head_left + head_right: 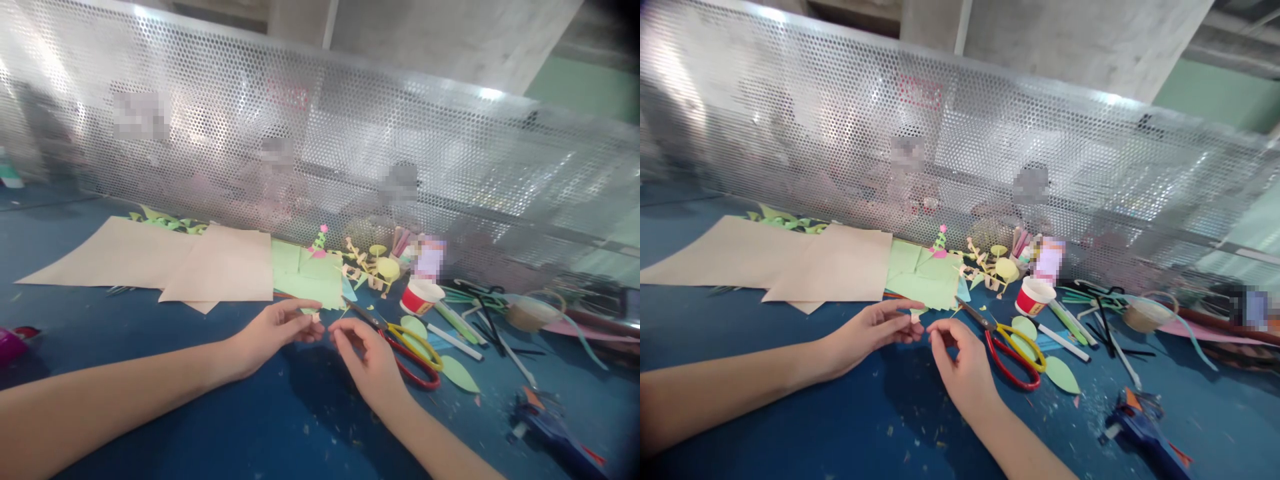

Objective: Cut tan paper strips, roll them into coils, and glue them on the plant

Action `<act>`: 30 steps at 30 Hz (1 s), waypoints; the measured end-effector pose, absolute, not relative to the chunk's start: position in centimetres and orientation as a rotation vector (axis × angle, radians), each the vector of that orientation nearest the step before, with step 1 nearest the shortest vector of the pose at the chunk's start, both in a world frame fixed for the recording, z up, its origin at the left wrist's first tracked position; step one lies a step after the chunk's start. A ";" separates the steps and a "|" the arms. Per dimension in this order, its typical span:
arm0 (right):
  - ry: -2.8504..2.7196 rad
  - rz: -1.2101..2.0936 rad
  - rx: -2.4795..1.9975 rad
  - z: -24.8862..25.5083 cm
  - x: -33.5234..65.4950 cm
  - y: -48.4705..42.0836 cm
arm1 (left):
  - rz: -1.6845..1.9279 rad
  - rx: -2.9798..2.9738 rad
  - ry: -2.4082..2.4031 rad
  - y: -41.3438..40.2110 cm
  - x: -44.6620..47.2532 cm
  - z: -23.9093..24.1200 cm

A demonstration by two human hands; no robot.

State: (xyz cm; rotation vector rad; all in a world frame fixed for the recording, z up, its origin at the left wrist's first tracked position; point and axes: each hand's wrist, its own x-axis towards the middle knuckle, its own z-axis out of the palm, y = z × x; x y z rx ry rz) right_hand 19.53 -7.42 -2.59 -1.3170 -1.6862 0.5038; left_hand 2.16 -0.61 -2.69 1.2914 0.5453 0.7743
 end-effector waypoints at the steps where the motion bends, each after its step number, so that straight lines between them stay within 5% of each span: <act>1: -1.695 0.501 -1.320 -2.6 19.5 -7.4 | 0.773 1.267 0.554 -0.6 2.2 -2.7; 22: -1.705 0.396 -1.362 -2.5 19.2 -7.2 | 0.819 1.546 0.563 -0.6 2.1 -2.5; 30: -1.800 -0.123 -1.674 -0.3 22.6 -2.8 | 0.794 1.627 0.596 -0.2 2.1 -2.9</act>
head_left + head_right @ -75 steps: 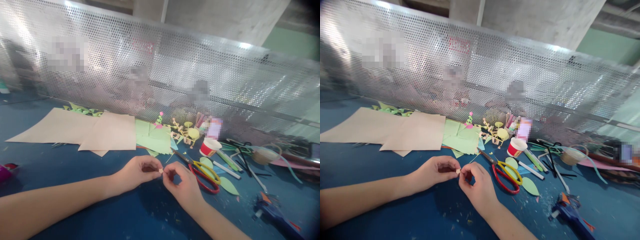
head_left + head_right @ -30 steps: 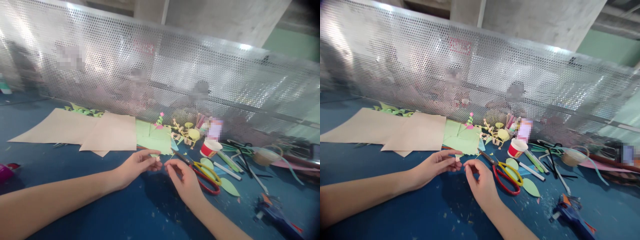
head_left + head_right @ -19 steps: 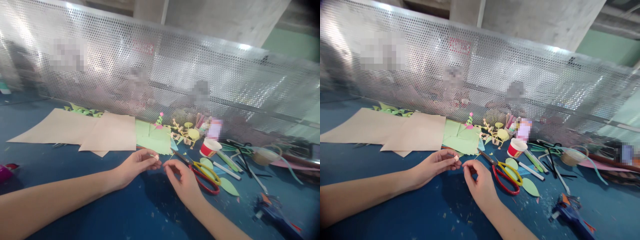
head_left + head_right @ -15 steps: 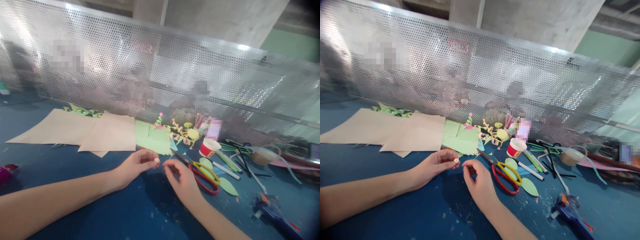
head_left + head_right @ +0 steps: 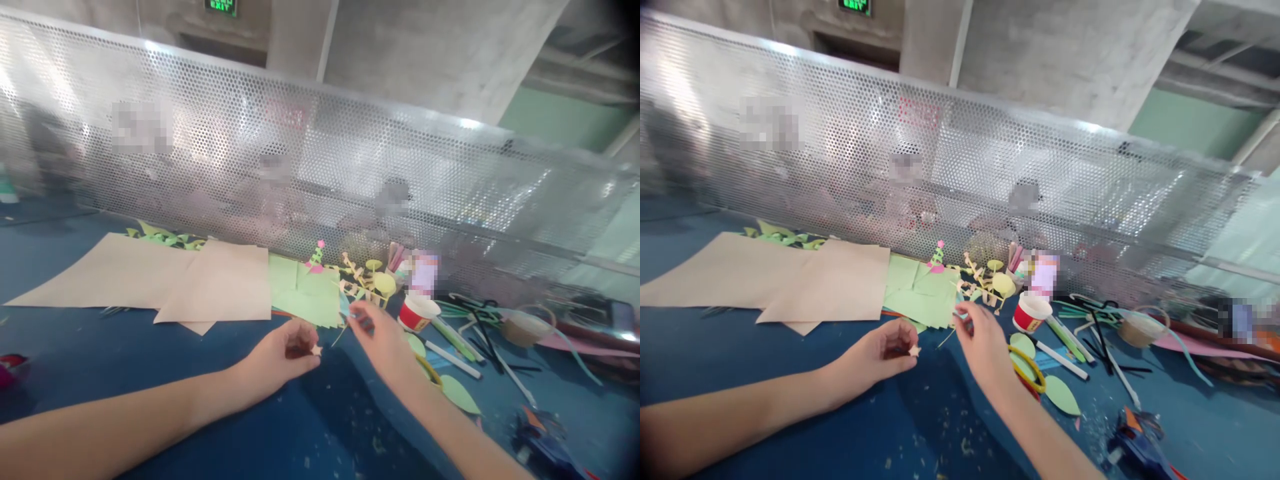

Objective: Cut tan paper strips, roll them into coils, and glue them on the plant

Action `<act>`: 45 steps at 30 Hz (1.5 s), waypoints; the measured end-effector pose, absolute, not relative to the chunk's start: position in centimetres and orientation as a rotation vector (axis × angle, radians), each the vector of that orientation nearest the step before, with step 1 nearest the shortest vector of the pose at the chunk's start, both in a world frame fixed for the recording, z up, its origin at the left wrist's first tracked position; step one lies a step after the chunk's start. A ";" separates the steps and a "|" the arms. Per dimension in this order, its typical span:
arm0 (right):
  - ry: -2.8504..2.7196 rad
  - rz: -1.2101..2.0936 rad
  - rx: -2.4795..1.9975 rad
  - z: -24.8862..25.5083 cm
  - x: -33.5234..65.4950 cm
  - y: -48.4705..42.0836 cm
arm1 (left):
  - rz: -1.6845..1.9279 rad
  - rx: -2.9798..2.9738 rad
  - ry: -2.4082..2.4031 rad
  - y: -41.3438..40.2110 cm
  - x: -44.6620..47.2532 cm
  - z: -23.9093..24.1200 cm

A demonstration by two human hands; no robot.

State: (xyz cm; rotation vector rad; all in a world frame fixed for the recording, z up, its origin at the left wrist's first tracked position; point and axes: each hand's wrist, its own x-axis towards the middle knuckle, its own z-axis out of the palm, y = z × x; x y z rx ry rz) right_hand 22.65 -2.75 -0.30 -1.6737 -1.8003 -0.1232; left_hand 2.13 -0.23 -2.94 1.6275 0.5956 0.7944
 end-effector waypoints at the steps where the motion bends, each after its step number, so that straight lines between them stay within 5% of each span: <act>1: -1.856 -0.283 -1.761 0.5 23.3 -1.7 | 0.785 1.627 0.594 -0.2 2.1 -2.9; 8: -1.898 -0.325 -2.084 4.5 24.7 6.0 | 0.772 1.593 0.578 -0.1 1.9 -2.3; 19: -1.871 0.069 -2.414 3.7 23.9 10.4 | 0.777 1.566 0.595 0.2 1.9 -2.8; 45: -1.360 0.726 -1.404 1.4 22.6 -10.8 | 0.741 1.379 0.380 -0.9 6.6 2.9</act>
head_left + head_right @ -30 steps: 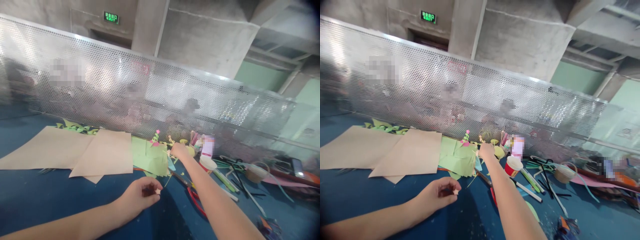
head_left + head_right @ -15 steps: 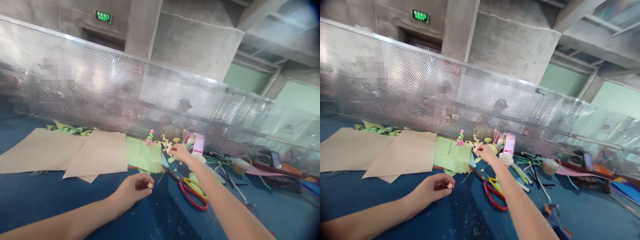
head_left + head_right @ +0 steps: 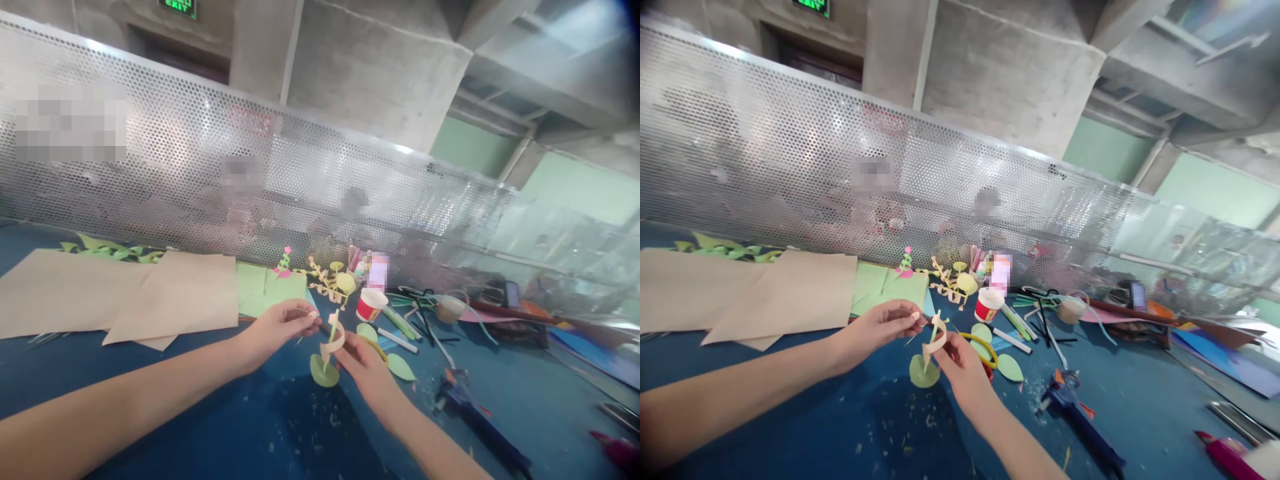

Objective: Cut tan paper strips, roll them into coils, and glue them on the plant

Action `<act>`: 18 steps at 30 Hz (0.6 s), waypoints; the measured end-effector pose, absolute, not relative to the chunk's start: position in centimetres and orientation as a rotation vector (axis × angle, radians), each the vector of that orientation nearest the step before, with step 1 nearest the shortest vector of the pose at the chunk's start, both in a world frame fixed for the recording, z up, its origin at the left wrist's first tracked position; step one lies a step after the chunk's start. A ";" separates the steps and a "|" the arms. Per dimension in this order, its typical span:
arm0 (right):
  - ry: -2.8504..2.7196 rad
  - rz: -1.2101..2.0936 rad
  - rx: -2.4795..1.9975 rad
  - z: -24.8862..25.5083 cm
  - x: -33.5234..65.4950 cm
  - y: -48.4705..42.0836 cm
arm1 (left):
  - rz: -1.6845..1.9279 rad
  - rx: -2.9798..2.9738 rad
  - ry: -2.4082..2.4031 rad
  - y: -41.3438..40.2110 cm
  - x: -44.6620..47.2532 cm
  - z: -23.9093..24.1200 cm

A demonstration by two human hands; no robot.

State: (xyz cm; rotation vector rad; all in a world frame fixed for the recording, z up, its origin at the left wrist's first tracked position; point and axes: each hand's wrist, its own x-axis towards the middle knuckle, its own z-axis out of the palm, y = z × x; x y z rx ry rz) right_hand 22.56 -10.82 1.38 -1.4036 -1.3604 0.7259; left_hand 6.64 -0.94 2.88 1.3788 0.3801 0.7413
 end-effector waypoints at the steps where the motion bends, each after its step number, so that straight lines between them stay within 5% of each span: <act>1: -1.357 0.710 -1.391 1.2 22.7 -11.0 | 0.736 1.351 0.364 -1.1 7.3 2.8; 18: -1.436 0.760 -1.306 -1.2 24.7 -11.4 | 0.694 1.208 0.252 -1.4 10.4 1.9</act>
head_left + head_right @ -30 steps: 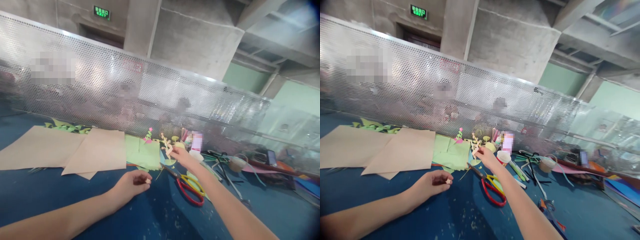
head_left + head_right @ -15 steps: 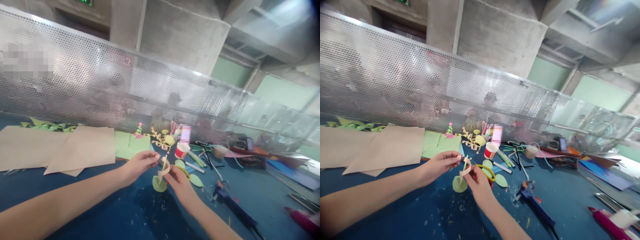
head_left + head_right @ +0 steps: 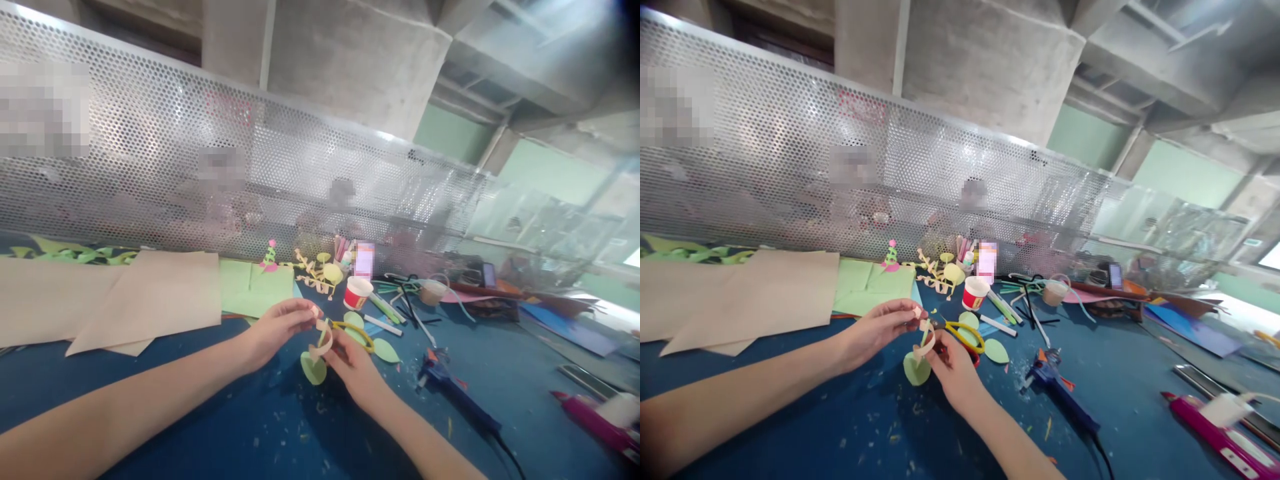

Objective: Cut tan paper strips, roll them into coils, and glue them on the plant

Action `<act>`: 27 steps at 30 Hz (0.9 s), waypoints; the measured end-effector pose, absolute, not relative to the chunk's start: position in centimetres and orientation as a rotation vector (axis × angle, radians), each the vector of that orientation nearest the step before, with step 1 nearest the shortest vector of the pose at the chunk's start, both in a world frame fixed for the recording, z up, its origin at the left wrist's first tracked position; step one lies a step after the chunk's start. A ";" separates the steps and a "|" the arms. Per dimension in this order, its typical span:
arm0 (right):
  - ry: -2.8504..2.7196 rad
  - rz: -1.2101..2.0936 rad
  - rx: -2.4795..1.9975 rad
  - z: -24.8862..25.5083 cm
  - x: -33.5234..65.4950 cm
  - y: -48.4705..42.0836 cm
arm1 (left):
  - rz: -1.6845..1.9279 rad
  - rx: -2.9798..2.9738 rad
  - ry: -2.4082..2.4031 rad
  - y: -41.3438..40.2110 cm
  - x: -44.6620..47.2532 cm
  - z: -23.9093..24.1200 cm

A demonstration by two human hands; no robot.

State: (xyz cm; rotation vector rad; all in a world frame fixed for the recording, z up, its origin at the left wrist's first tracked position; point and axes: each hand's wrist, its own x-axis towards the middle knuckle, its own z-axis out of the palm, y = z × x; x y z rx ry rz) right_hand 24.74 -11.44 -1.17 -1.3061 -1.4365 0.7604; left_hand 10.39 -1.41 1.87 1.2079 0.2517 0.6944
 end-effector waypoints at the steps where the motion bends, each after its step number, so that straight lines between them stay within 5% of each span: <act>1: -1.438 0.779 -1.297 -1.3 24.8 -11.4 | 0.690 1.237 0.248 -1.4 10.3 2.0; 12: -1.570 0.661 -1.578 0.4 26.7 -12.3 | 0.623 1.507 0.288 -1.3 10.1 1.7; 21: -1.414 -0.342 -2.572 2.7 37.9 -20.4 | 0.613 1.574 0.350 -1.5 10.0 2.2; 27: -1.524 -0.147 -2.709 -0.5 42.6 -22.6 | 0.621 1.608 0.342 -1.9 10.1 2.6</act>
